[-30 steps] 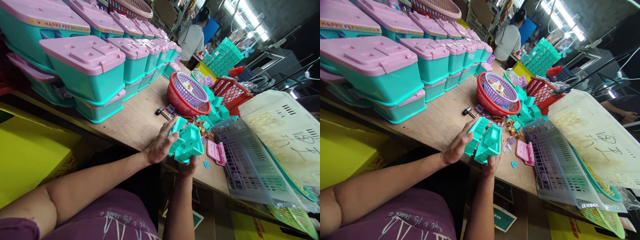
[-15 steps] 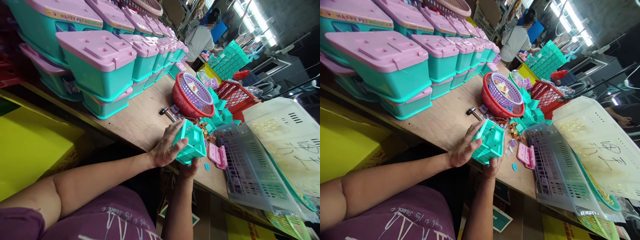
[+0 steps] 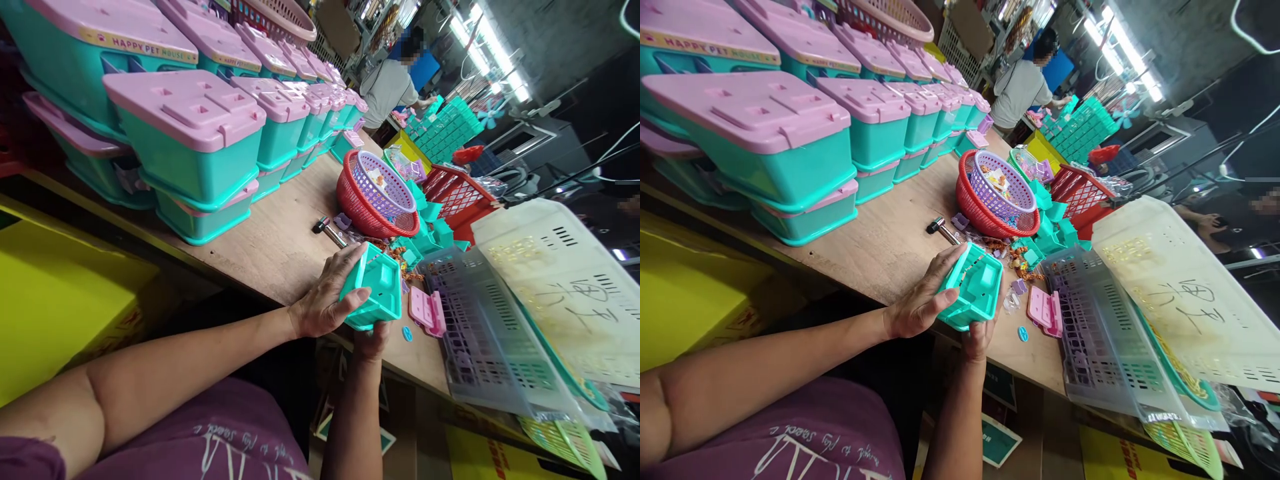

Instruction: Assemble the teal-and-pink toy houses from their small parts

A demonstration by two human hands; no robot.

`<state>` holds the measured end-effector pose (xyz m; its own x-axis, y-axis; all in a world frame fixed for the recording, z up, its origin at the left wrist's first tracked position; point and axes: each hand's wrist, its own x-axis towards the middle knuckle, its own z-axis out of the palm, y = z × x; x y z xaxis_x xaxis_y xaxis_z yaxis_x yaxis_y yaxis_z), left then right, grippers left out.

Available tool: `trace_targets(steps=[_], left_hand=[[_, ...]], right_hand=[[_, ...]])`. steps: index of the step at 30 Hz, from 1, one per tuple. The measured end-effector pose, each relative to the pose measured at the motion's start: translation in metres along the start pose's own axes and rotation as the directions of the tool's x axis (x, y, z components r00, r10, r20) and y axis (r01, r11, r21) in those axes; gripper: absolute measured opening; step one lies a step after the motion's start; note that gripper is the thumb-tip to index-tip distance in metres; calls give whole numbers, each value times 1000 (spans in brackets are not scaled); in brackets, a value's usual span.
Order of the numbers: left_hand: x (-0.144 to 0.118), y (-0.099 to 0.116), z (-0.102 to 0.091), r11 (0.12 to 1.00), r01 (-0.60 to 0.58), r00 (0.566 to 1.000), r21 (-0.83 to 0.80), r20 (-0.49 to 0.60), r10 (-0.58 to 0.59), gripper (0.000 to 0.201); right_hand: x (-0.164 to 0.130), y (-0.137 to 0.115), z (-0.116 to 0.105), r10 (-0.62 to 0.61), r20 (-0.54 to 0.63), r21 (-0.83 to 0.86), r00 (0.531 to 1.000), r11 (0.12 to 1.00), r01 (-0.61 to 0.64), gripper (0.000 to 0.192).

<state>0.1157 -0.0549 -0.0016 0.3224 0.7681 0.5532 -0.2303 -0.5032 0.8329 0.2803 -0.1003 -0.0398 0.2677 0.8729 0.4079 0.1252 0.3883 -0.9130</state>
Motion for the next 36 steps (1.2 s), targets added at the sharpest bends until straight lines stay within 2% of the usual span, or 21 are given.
trace_targets(steps=[3, 7, 9, 11, 14, 17, 18, 20, 22, 24, 25, 29, 33, 36], left_hand=[[2, -2, -17, 1000, -23, 994, -12, 109, 25, 67], [5, -3, -42, 994, 96, 966, -56, 247, -79, 70], [6, 1, -49, 986, 159, 953, -56, 268, -139, 76], [9, 7, -51, 976, 216, 947, -22, 248, -204, 73], [17, 21, -49, 955, 278, 928, 107, 226, -296, 65], [21, 32, -50, 898, 300, 921, 322, 146, -361, 71], [21, 33, -51, 883, 297, 924, 362, 122, -361, 70], [17, 32, -52, 889, 270, 936, 370, 117, -333, 64], [11, 28, -53, 920, 216, 948, 327, 155, -278, 62], [5, 23, -51, 944, 172, 953, 281, 194, -231, 68], [4, 20, -50, 951, 154, 953, 269, 214, -215, 70], [3, 15, -43, 960, 90, 949, 265, 269, -163, 74], [5, 11, -40, 969, 61, 950, 239, 283, -130, 77], [4, 5, -40, 958, 92, 952, 270, 258, -164, 80]], right_hand=[[4, -13, 12, -111, 51, -31, 992, 993, 113, 106], [5, -17, 16, -225, 108, -225, 968, 943, 244, 118], [4, -12, 12, -220, 144, -305, 965, 917, 255, 117], [5, -7, 8, -232, 171, -374, 958, 884, 281, 116], [7, -12, 8, -346, 228, -502, 910, 759, 415, 114], [9, -31, 15, -447, 375, -589, 812, 562, 581, 107], [8, -38, 17, -440, 435, -587, 786, 523, 618, 103], [8, -51, 19, -397, 489, -557, 776, 543, 629, 96], [11, -64, 19, -360, 448, -523, 818, 637, 566, 98], [17, -75, 17, -312, 416, -525, 854, 684, 506, 104], [21, -81, 16, -277, 435, -545, 857, 676, 496, 106], [40, -98, 17, -140, 573, -623, 808, 566, 540, 104], [49, -101, 21, -163, 615, -626, 771, 494, 604, 94], [51, -100, 26, -146, 627, -660, 765, 422, 622, 87]])
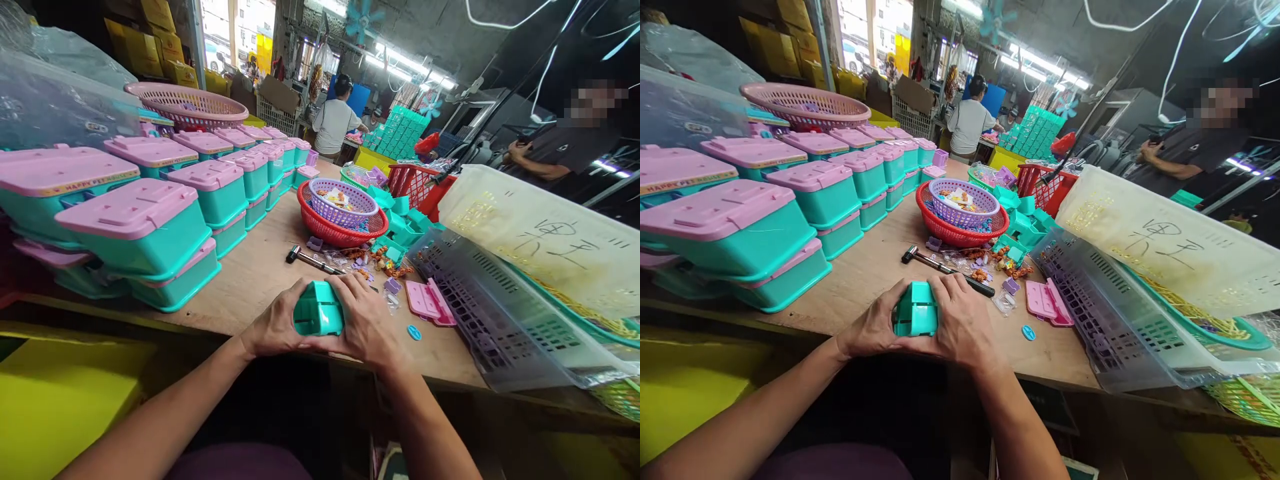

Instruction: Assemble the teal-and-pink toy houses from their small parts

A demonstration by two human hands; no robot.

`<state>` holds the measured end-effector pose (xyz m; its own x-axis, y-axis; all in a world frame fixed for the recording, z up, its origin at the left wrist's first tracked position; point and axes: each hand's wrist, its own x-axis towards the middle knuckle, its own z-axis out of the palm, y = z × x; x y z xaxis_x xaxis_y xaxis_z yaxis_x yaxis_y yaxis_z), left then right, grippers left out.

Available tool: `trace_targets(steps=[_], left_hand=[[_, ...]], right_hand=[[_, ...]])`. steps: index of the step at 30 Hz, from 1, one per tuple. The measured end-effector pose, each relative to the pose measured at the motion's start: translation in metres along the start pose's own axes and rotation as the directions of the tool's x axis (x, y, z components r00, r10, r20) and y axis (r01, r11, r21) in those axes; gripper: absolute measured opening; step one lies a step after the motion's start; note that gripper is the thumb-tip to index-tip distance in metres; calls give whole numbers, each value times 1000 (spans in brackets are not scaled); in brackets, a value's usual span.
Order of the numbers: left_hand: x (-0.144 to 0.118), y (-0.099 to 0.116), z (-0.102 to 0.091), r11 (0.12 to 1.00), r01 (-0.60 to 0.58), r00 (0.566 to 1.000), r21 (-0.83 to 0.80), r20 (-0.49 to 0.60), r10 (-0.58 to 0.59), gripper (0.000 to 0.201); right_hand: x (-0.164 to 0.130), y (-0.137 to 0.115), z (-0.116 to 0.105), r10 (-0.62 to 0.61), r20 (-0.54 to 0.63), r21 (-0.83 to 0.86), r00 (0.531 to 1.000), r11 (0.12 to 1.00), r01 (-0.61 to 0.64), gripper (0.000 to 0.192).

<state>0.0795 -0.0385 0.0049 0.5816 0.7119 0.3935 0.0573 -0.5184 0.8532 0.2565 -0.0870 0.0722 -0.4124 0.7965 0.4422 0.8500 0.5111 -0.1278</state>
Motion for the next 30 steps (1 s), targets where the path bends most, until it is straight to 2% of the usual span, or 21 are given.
trace_targets(steps=[2, 4, 7, 9, 11, 13, 17, 19, 22, 24, 26, 28, 29, 30], left_hand=[[-1, -3, 1, 999, 37, 999, 19, -34, -37, 84], [-1, -5, 1, 998, 53, 997, 27, -58, -52, 84], [0, 0, 1, 998, 53, 996, 13, -76, -52, 77], [1, 5, 0, 998, 66, 996, -1, -67, -66, 68], [1, 9, 1, 997, 75, 996, -14, -46, -76, 61], [1, 10, 1, 997, 77, 997, -14, -27, -78, 61], [-2, 5, 3, 998, 59, 998, 15, -29, -59, 66], [-3, 4, 6, 998, 58, 997, 26, -45, -57, 67], [0, 10, 8, 993, 94, 994, 64, -67, -90, 69], [4, 18, 8, 984, 123, 990, 126, -79, -113, 73], [11, 29, 6, 971, 110, 994, 215, -51, -101, 83], [18, 38, 5, 941, 56, 997, 335, 23, -67, 89], [22, 41, 5, 915, 40, 996, 403, 57, -69, 86], [26, 44, 6, 883, 42, 992, 467, 84, -91, 79]], right_hand=[[3, 0, 0, 23, 45, -26, 999, 999, -22, 85], [5, 2, -2, 46, 69, 15, 997, 999, -47, 83], [1, 10, 1, 72, 20, 269, 997, 960, -75, 92], [-6, 17, 7, 110, -38, 512, 993, 856, -75, 105], [-14, 21, 17, 171, -76, 700, 982, 710, -69, 112], [-19, 22, 28, 232, -127, 772, 964, 634, -51, 102], [-19, 17, 39, 300, -289, 703, 909, 711, -11, 62], [-17, 16, 40, 318, -312, 702, 896, 712, -9, 52], [-16, 20, 40, 385, -290, 763, 876, 645, -31, 48], [-16, 24, 43, 465, -228, 846, 856, 529, -62, 50], [-15, 29, 50, 571, -109, 944, 814, 317, -96, 56], [-16, 36, 60, 683, 47, 980, 729, 111, -168, 63], [-17, 39, 65, 736, 102, 973, 669, 66, -222, 64], [-18, 44, 69, 784, 123, 958, 609, 66, -278, 64]])
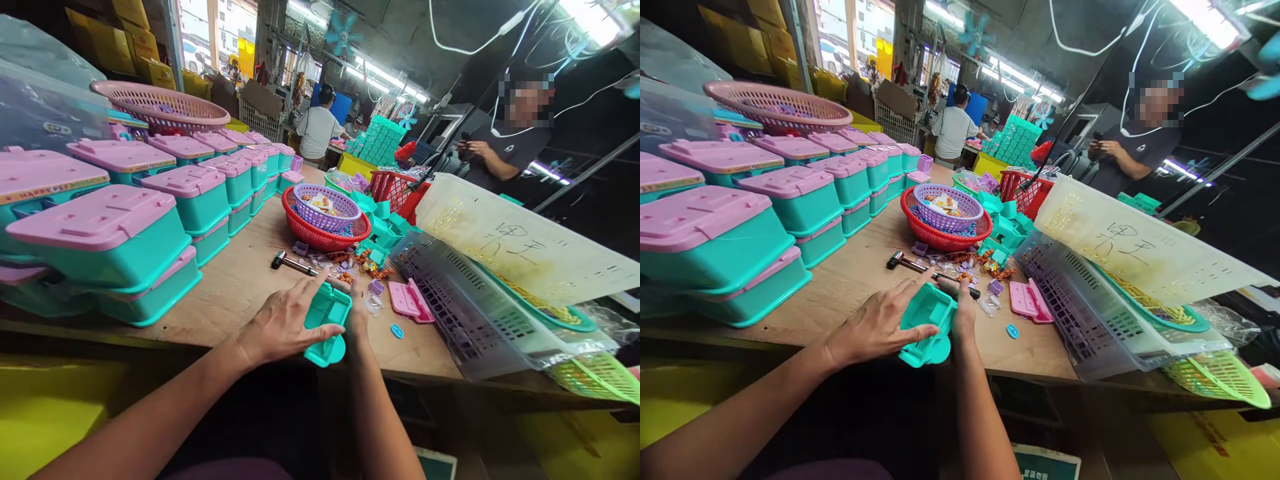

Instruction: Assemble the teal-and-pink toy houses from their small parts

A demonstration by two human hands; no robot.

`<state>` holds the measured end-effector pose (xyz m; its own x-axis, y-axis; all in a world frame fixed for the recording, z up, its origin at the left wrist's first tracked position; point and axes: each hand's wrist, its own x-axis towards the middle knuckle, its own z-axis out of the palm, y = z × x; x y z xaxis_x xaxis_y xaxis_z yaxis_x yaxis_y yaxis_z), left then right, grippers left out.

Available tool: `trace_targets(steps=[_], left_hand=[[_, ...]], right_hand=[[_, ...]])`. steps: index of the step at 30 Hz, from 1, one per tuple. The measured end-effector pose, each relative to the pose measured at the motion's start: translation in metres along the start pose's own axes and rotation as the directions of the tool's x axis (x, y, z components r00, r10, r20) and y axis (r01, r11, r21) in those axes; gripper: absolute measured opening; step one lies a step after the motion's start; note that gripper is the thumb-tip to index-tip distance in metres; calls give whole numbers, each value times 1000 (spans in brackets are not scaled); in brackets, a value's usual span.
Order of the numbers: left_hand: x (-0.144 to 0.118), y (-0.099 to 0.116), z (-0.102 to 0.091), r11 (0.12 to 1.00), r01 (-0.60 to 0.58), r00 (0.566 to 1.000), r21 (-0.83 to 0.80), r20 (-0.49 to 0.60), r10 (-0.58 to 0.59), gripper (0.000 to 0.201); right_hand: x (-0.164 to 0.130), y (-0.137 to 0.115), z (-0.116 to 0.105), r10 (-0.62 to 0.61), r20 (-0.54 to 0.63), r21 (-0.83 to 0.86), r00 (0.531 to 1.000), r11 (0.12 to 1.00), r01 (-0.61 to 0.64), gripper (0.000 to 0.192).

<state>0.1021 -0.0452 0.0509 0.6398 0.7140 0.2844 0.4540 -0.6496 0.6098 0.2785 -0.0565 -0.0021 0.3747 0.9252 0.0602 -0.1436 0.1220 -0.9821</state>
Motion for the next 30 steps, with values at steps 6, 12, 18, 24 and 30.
trace_targets(steps=[6, 12, 18, 24, 30], left_hand=[[25, 5, 5, 981, 123, 983, 152, 118, -142, 49], [52, -17, 18, 957, 151, 983, -246, 140, -119, 29], [58, -22, 42, 874, 178, 984, -452, 101, -148, 34], [54, -21, 42, 838, 137, 990, -529, 94, -103, 30], [54, -27, 45, 816, 129, 990, -564, 120, -74, 34]], right_hand=[[2, -7, -18, -132, -187, -186, 974, 978, 96, 51], [-14, -21, -10, -116, -142, -229, 983, 970, 82, 35], [-9, -7, -8, -104, -173, -171, 979, 983, 74, 32], [-4, -5, -9, -136, -187, -201, 973, 975, 97, 26], [2, -7, -12, -134, -132, -247, 982, 964, 98, 24]])
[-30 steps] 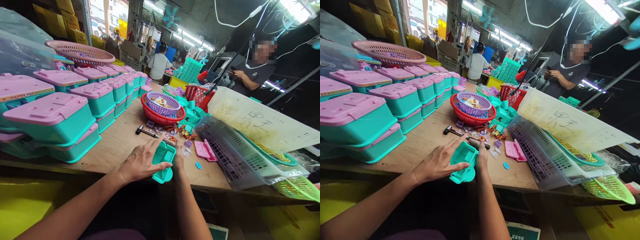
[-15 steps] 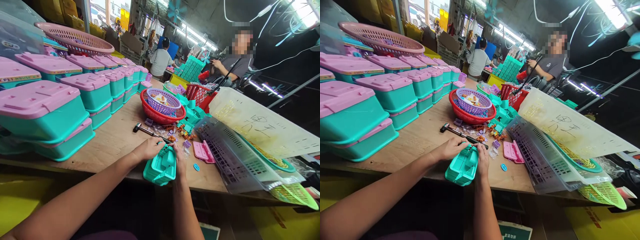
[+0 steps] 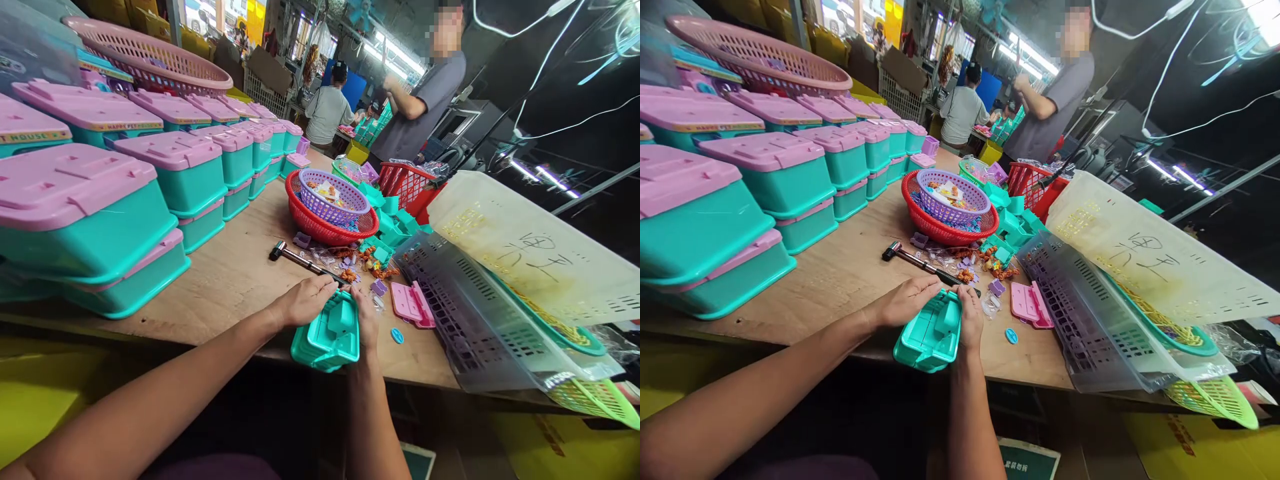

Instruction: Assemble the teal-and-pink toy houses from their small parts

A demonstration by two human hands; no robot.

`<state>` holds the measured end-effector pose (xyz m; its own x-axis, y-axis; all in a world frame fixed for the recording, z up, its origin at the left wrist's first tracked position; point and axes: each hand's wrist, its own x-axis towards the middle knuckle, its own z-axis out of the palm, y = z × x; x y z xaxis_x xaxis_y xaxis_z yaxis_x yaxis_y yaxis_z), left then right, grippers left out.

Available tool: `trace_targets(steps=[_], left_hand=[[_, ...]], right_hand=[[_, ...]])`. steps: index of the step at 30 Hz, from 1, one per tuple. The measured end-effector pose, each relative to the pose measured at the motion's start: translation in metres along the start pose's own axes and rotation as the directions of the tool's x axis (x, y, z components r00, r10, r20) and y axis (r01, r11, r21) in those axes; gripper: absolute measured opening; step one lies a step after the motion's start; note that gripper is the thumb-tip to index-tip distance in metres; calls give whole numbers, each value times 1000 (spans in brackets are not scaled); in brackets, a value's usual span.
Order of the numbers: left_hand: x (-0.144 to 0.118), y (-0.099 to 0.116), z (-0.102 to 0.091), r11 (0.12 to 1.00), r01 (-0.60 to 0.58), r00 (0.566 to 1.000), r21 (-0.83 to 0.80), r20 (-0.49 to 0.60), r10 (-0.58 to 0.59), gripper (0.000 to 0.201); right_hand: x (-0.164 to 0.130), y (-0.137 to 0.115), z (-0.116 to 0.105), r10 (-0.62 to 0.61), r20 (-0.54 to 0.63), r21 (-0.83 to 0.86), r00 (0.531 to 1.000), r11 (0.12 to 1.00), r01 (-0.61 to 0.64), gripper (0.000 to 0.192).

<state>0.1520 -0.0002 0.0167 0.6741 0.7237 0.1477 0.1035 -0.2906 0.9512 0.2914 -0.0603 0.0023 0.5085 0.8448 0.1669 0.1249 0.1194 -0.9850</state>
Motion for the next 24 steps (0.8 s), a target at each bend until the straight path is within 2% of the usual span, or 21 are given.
trace_targets(steps=[6, 11, 18, 24], left_hand=[[0, -15, 17, 963, 47, 989, -266, -125, -82, 39], [-2, -16, 23, 916, 50, 979, -398, -162, -124, 41], [-4, -15, 21, 884, 71, 981, -462, -129, -146, 41], [-6, -15, 20, 904, 70, 985, -422, -111, -129, 38]], right_hand=[[0, 9, -2, 2, -21, -17, 1000, 1000, -2, 27], [-3, 7, -5, -39, -36, -71, 999, 997, 37, 27], [-2, 6, -7, -91, -13, -121, 996, 989, 89, 26], [0, 7, -7, -127, 10, -148, 992, 981, 127, 29]])
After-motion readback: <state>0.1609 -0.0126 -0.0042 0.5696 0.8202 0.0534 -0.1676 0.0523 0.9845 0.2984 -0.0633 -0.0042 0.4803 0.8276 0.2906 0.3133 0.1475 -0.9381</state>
